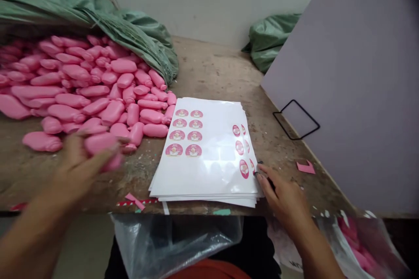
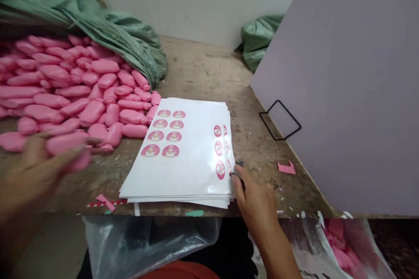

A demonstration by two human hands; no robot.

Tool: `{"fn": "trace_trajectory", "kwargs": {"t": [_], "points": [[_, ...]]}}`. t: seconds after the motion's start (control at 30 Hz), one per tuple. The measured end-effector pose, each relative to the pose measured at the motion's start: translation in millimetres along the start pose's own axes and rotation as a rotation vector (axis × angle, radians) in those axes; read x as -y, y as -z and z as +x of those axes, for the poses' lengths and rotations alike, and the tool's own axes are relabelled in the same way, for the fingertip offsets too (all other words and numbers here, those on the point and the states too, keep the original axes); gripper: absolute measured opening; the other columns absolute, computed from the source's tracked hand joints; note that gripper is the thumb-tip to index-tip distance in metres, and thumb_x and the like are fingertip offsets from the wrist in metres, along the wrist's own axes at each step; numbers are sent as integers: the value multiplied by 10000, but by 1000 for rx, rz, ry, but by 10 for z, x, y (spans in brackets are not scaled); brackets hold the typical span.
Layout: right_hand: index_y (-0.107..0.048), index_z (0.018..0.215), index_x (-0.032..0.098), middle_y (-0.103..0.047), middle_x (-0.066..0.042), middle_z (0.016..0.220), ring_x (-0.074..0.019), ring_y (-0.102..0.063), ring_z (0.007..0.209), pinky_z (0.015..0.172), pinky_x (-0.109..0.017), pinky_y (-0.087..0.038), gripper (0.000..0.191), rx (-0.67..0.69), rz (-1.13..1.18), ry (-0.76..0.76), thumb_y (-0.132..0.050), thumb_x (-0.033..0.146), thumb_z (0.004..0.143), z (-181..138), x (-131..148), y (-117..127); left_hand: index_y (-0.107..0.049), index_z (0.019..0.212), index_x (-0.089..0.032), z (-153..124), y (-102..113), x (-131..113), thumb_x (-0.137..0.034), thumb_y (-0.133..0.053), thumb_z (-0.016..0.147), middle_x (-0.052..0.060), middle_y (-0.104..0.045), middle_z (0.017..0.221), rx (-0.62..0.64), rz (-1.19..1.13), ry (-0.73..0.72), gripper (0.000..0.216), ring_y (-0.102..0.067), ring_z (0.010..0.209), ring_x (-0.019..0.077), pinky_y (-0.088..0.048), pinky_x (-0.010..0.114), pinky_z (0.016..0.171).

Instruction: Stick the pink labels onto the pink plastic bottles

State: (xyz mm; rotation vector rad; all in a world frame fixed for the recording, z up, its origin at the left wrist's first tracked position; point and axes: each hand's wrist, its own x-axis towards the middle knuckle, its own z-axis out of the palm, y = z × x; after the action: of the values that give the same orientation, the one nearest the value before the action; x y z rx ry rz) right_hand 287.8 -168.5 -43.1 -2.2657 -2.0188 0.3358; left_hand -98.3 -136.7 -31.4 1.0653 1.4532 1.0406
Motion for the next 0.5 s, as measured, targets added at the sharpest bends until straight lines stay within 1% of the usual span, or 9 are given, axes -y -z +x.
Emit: {"fn": "trace_trajectory", "kwargs": {"t": [0.03,0.07,0.13,0.17,0.2,0.27,0.3,0.37,0.5], "points": [[-601,1202,231,-693,-96,1101,-336,-640,965,746,-427,-414,405,5,3,17,-364,388,914,-20,5,4,-465,1058,-266,-61,-267,-98,-343,-573,848,-100,-641,857,-98,-51,-26,248,-620,846,136,-459,158,611],[-601,1199,242,-691,-86,1109,-335,-640,965,751,-428,-409,395,1,7,31,-370,389,915,-34,13,8,-492,1061,-239,-111,-535,-186,-341,-633,806,-66,-659,916,-67,-112,-12,309,-630,844,150,-484,183,649],[-596,1189,256,-701,-70,1085,-322,-649,925,724,-408,-400,374,-26,30,41,-384,393,913,-36,37,17,-487,1165,-210,-170,-1041,-304,-332,-656,788,48,-653,1064,184,-282,67,431,-645,881,196,-517,287,731],[-593,1179,252,-710,-68,1055,-311,-654,887,695,-388,-396,367,-48,50,37,-389,400,912,-22,52,21,-476,1198,-200,-178,-1266,-331,-345,-645,796,92,-644,1095,286,-372,85,459,-649,885,207,-518,327,765],[-595,1158,245,-719,-67,1014,-297,-656,842,663,-367,-387,359,-69,73,30,-394,409,910,2,69,25,-469,1213,-197,-174,-1463,-337,-348,-643,797,119,-629,1124,370,-443,115,475,-641,928,225,-513,354,794],[-611,1090,239,-727,-56,926,-262,-649,752,610,-329,-363,334,-98,123,38,-408,428,905,67,106,32,-484,1199,-189,-144,-1759,-309,-340,-649,794,149,-589,1187,456,-505,160,463,-573,1082,264,-498,374,834],[-623,1050,239,-727,-48,888,-245,-642,718,597,-317,-352,315,-105,141,55,-419,427,902,103,124,34,-493,1185,-186,-125,-1856,-286,-334,-650,795,154,-568,1217,484,-511,178,446,-524,1150,277,-493,378,845],[-635,1002,247,-725,-32,841,-224,-636,700,603,-307,-337,263,-122,154,93,-445,396,897,168,156,33,-502,1177,-187,-87,-1954,-238,-324,-641,805,150,-533,1265,531,-498,195,420,-448,1228,284,-487,381,855],[-627,969,250,-722,-17,838,-227,-645,790,695,-331,-323,191,-132,128,156,-465,316,893,236,181,3,-505,1199,-200,-40,-1921,-186,-344,-630,815,122,-517,1280,569,-429,221,429,-436,1232,268,-476,360,869]]}}
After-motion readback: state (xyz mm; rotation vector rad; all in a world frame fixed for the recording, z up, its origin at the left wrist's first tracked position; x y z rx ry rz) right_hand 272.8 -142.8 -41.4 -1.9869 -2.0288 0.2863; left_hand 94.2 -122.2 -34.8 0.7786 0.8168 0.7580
